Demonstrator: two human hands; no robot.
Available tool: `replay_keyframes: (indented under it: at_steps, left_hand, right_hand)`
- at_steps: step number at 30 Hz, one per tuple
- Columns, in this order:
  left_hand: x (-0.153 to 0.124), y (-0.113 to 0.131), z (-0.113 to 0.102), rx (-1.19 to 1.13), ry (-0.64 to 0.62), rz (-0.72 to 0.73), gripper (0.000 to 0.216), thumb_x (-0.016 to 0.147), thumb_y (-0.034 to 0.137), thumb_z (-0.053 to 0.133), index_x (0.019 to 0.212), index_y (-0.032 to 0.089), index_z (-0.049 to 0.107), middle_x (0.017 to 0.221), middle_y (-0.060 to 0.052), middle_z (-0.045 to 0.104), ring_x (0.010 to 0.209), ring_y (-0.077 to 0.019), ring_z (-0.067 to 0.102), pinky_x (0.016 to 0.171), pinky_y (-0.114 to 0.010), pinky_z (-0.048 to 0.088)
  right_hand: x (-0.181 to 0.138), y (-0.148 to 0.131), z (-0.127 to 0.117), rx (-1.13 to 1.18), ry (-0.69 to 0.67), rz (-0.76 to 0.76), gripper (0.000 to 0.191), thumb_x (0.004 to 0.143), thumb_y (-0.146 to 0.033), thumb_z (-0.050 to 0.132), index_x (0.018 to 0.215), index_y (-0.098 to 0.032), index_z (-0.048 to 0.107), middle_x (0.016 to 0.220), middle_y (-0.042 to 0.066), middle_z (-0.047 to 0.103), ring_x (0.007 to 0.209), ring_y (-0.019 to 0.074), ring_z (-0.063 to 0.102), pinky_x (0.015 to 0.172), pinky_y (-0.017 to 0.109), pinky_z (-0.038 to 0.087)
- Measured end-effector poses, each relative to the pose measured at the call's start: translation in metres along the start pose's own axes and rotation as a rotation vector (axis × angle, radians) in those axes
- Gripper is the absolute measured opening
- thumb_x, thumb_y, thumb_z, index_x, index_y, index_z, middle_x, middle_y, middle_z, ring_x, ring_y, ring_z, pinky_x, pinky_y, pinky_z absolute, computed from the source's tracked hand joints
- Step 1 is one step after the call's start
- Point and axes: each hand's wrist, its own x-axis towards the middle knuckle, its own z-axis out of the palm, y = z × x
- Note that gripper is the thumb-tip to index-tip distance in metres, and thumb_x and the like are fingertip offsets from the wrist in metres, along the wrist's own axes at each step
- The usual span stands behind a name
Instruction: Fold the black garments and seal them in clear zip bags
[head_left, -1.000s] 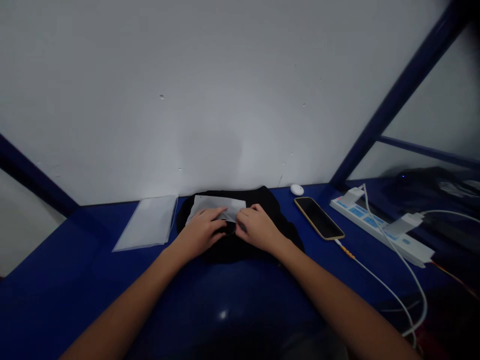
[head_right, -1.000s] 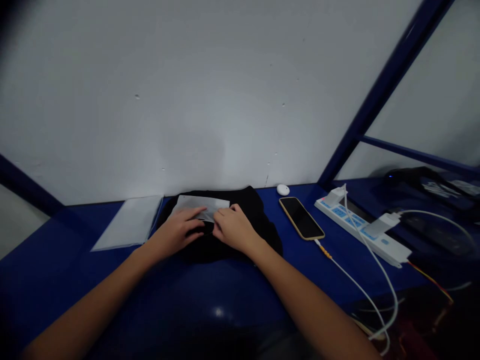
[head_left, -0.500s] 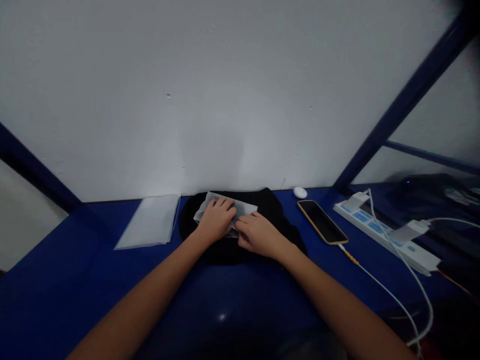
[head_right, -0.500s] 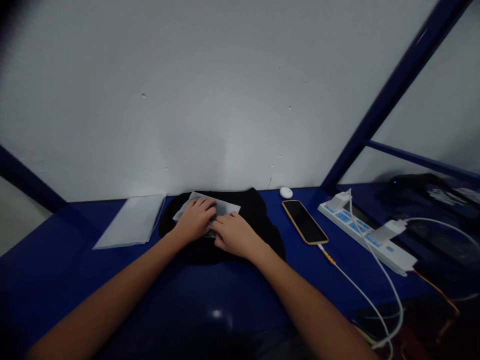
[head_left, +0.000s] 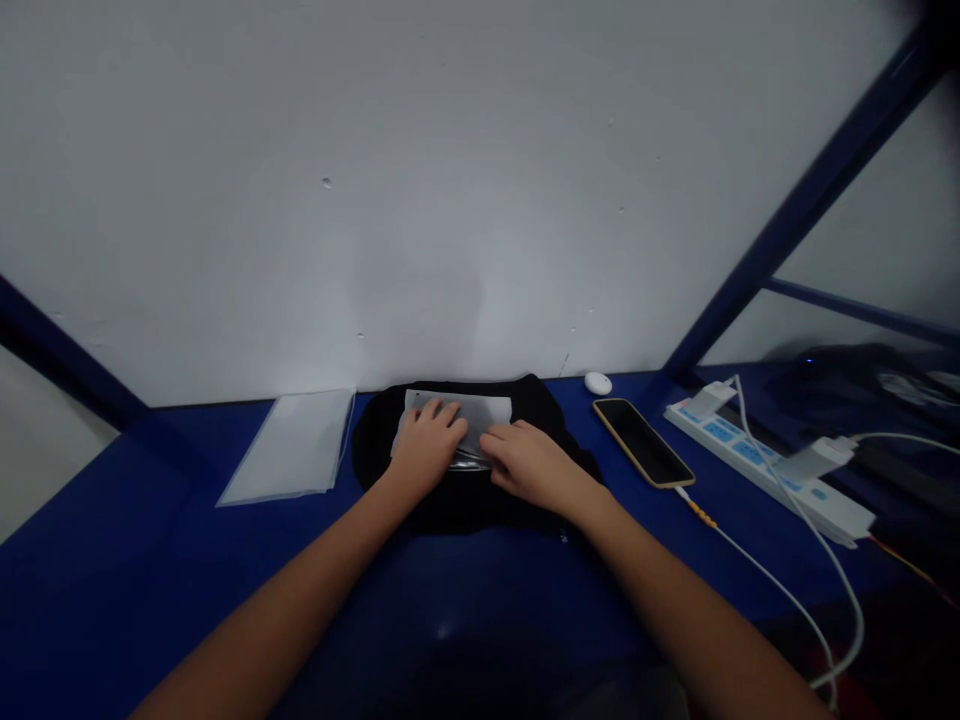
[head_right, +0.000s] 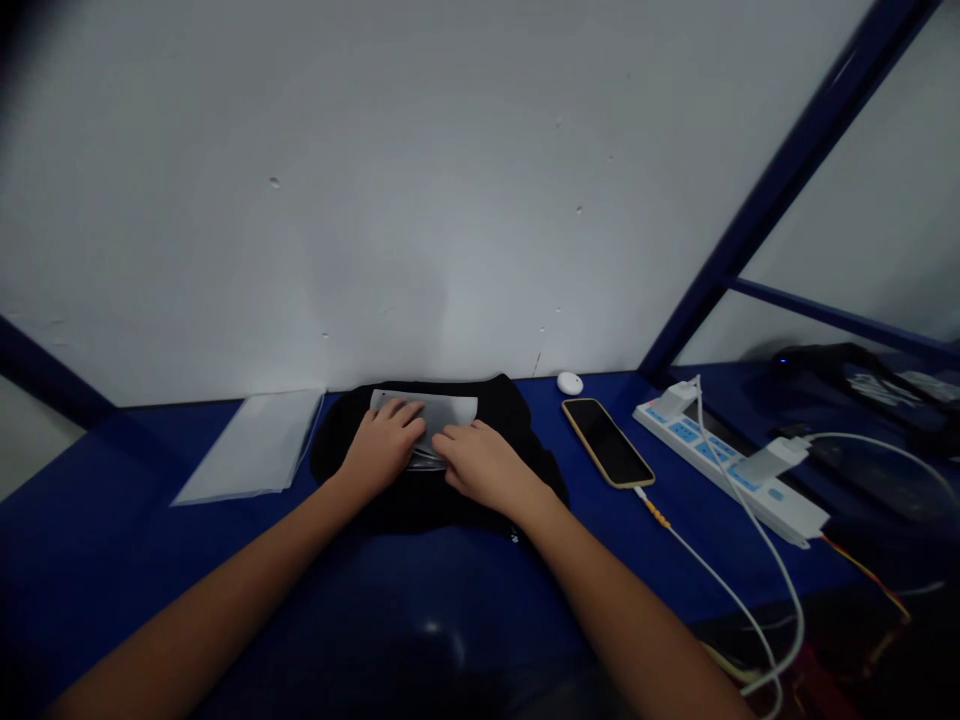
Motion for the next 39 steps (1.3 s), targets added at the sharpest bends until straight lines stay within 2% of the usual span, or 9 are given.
replay_keyframes:
  at_steps: [6,13,16,20,24,28,32,36,39]
  left_hand:
    - [-0.013,-0.017,-0.009,-0.087,-0.042,0.093,0.024,0.084,0.014,0.056,0.107,0.020,0.060,0.145,-0.010,0.050,0.131,-0.0331,0.045,0.099,-0.053,0.043]
    - [-0.045,-0.029,-0.016,-0.133,-0.021,0.110,0.022,0.089,0.033,0.056,0.107,0.021,0.060,0.147,-0.011,0.048,0.136,-0.0332,0.042,0.106,-0.056,0.038]
    - [-0.051,-0.028,-0.013,-0.112,0.062,0.113,0.027,0.089,0.035,0.060,0.112,0.021,0.061,0.144,-0.011,0.052,0.136,-0.0336,0.042,0.111,-0.060,0.030]
    - [-0.050,-0.025,-0.009,-0.088,0.257,0.103,0.020,0.094,0.024,0.057,0.114,0.024,0.063,0.129,-0.006,0.065,0.127,-0.0283,0.053,0.115,-0.062,0.020]
    - [-0.049,-0.025,-0.004,-0.106,0.394,0.057,0.021,0.096,0.011,0.049,0.107,0.021,0.064,0.110,-0.004,0.073,0.109,-0.0229,0.063,0.113,-0.057,0.027]
    - [-0.050,-0.025,-0.001,-0.119,0.378,0.069,0.021,0.096,0.011,0.047,0.105,0.019,0.064,0.109,-0.005,0.073,0.104,-0.0222,0.063,0.106,-0.049,0.039]
    - [-0.052,-0.030,-0.002,-0.081,0.298,0.039,0.022,0.096,0.023,0.053,0.117,0.022,0.062,0.124,-0.006,0.067,0.117,-0.0269,0.058,0.109,-0.055,0.035]
    - [-0.055,-0.040,0.001,-0.077,0.237,-0.042,0.033,0.096,0.012,0.046,0.122,0.024,0.061,0.132,-0.006,0.064,0.128,-0.0280,0.052,0.112,-0.057,0.030]
    - [-0.056,-0.039,0.002,-0.112,0.250,-0.010,0.035,0.096,0.009,0.041,0.118,0.023,0.064,0.130,-0.006,0.065,0.127,-0.0257,0.054,0.113,-0.055,0.030]
  right_hand:
    - [-0.009,0.013,-0.004,0.183,-0.126,0.036,0.018,0.077,-0.016,0.064,0.094,-0.020,0.058,0.092,0.002,0.063,0.076,0.0161,0.056,0.071,0.029,0.037]
    - [-0.007,0.020,0.003,0.052,-0.032,0.050,0.014,0.076,-0.011,0.063,0.086,-0.019,0.058,0.093,0.005,0.061,0.084,0.0191,0.056,0.074,0.031,0.038]
    - [-0.004,0.021,0.002,0.073,0.027,0.033,0.010,0.079,-0.009,0.059,0.081,-0.019,0.057,0.088,0.004,0.060,0.082,0.0180,0.055,0.076,0.031,0.039]
    - [-0.004,0.023,-0.005,0.178,0.187,0.038,0.006,0.088,-0.014,0.056,0.087,-0.019,0.058,0.085,0.003,0.060,0.080,0.0176,0.054,0.076,0.031,0.042]
    - [-0.004,0.020,-0.006,0.151,0.254,0.007,0.010,0.090,-0.014,0.053,0.096,-0.018,0.062,0.091,0.006,0.063,0.085,0.0204,0.056,0.078,0.035,0.045]
    - [-0.002,0.021,-0.001,0.063,0.235,-0.069,0.018,0.093,-0.013,0.053,0.104,-0.018,0.066,0.099,0.008,0.068,0.094,0.0225,0.059,0.084,0.039,0.047]
    - [-0.004,0.027,-0.001,0.050,0.303,-0.062,0.022,0.099,-0.020,0.049,0.111,-0.021,0.067,0.107,0.007,0.071,0.100,0.0221,0.061,0.090,0.040,0.048]
    - [-0.008,0.032,-0.007,0.002,0.289,0.005,0.027,0.099,-0.018,0.045,0.113,-0.021,0.068,0.114,0.008,0.071,0.107,0.0231,0.062,0.096,0.044,0.046]
    - [-0.005,0.022,-0.005,-0.103,0.257,0.039,0.034,0.094,-0.020,0.052,0.126,-0.023,0.061,0.127,0.009,0.066,0.117,0.0274,0.058,0.106,0.054,0.037]
